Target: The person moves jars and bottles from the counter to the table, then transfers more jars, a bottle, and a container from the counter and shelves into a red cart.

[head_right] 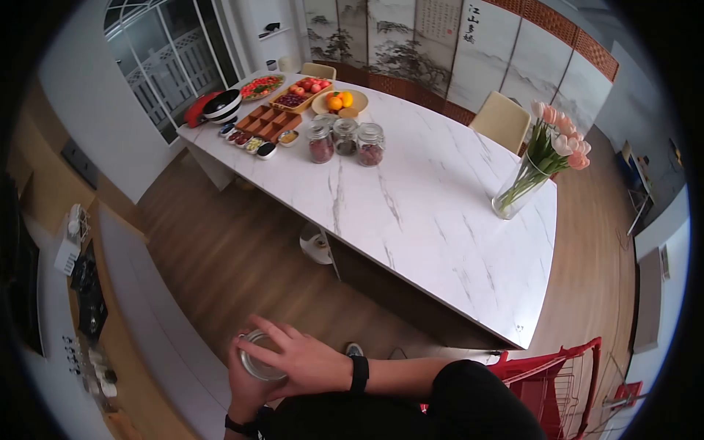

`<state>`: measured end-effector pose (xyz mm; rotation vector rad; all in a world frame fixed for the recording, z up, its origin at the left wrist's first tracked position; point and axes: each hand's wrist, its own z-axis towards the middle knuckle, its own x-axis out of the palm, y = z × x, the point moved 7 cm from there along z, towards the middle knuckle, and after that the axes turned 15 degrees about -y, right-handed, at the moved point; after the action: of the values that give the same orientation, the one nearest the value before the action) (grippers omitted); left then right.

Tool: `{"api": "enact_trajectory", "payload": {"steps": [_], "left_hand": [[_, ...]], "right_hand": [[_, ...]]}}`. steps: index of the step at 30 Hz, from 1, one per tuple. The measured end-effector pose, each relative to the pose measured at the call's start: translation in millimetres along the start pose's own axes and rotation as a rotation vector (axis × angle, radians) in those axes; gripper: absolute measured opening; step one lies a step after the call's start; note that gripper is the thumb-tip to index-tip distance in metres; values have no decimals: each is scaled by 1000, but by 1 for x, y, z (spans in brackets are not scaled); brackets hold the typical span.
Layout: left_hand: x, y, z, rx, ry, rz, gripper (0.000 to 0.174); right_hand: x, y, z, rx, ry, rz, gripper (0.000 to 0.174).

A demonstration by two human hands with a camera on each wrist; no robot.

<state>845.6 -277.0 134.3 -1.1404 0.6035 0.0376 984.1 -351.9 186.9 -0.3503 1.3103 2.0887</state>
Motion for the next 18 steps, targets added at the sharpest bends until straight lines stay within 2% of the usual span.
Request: {"api": "enact_trajectory", "payload": {"steps": [1, 4, 7, 11, 14, 17, 18], "left_hand": [[11, -3, 9, -1, 14, -1, 110], [39, -9, 30, 168, 79, 124, 104], [62, -18, 52, 272, 91, 96, 101], [89, -6, 92, 359, 182, 78, 109], [112, 20, 131, 138, 435, -157, 128], [108, 72, 171, 49, 412, -164, 123], [103, 100, 182, -64, 429, -121, 113]], "right_hand": [[-5, -7, 0, 13, -7, -1, 100], [-23, -32, 3, 82, -112, -132, 94], [-37, -55, 8, 147, -155, -186, 90], [-54, -84, 22, 150, -241, -277, 89], [-69, -112, 38, 187, -286, -332, 89], [-97, -136, 62, 323, -307, -383, 87], [-105, -149, 65, 363, -317, -429, 89]]}}
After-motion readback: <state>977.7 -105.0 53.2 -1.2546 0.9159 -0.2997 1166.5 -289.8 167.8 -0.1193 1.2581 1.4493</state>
